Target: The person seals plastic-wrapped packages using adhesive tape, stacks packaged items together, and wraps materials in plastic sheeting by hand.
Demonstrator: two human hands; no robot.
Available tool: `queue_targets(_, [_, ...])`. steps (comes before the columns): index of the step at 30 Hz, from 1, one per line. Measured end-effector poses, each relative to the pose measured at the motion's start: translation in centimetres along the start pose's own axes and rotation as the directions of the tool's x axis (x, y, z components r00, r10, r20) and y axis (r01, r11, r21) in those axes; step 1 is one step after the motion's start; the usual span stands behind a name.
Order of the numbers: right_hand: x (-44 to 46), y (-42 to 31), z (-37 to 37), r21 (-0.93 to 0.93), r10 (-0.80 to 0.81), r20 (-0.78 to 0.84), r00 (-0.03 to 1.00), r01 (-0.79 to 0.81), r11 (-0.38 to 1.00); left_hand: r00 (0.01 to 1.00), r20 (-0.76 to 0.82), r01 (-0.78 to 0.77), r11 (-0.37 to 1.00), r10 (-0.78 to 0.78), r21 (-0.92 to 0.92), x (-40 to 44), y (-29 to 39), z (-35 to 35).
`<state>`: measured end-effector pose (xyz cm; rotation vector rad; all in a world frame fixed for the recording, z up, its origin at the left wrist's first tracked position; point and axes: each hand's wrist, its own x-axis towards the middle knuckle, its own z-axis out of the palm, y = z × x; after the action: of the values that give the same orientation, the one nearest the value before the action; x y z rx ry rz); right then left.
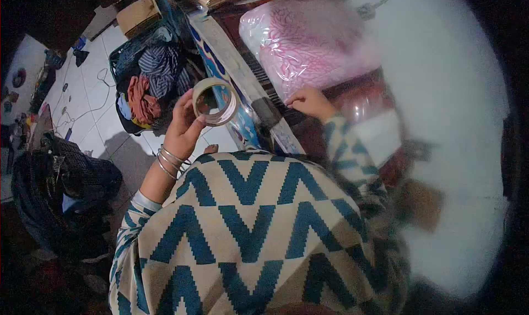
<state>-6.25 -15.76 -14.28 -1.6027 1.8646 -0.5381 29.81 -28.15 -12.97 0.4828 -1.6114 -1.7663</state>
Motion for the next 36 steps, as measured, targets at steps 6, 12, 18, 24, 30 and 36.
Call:
queue_targets(6, [-1.7,0.1,0.9,0.061,0.012,-0.179,0.984,-0.001,0.998,0.996,-0.028,0.087,0.995,-0.088,-0.047,0.1,0.8,-0.9])
queue_targets(12, [-3.9,3.8,-0.2,-0.022,0.197,-0.531,0.824,-0.245,0.969,0.997,0.071,0.036,0.999,-0.035,-0.013,2.3,0.9,-1.4])
queue_targets(18, [-5.4,-7.3,0.9,-0.150,0.087,-0.666,0.741,-0.247,0.958,0.960,0.281,0.058,0.991,-0.022,-0.121,8.0,-0.3,-1.5])
queue_targets(24, [1.1,-18.9,4.0,-0.623,-0.361,-0.530,0.767,-0.064,0.779,0.794,0.586,0.299,0.943,-0.162,-0.144,15.1,-1.1,-3.0])
queue_targets(30, [6.9,-20.7,5.6,-0.635,-0.341,-0.533,0.774,-0.101,0.766,0.678,0.705,0.363,0.929,-0.206,-0.077,19.3,-0.7,-6.6])
queue_targets(36, [9.2,-23.9,6.6,-0.518,-0.281,-0.508,0.814,-0.028,0.855,0.634,0.666,0.582,0.809,-0.392,-0.079,21.2,-2.4,-10.4])
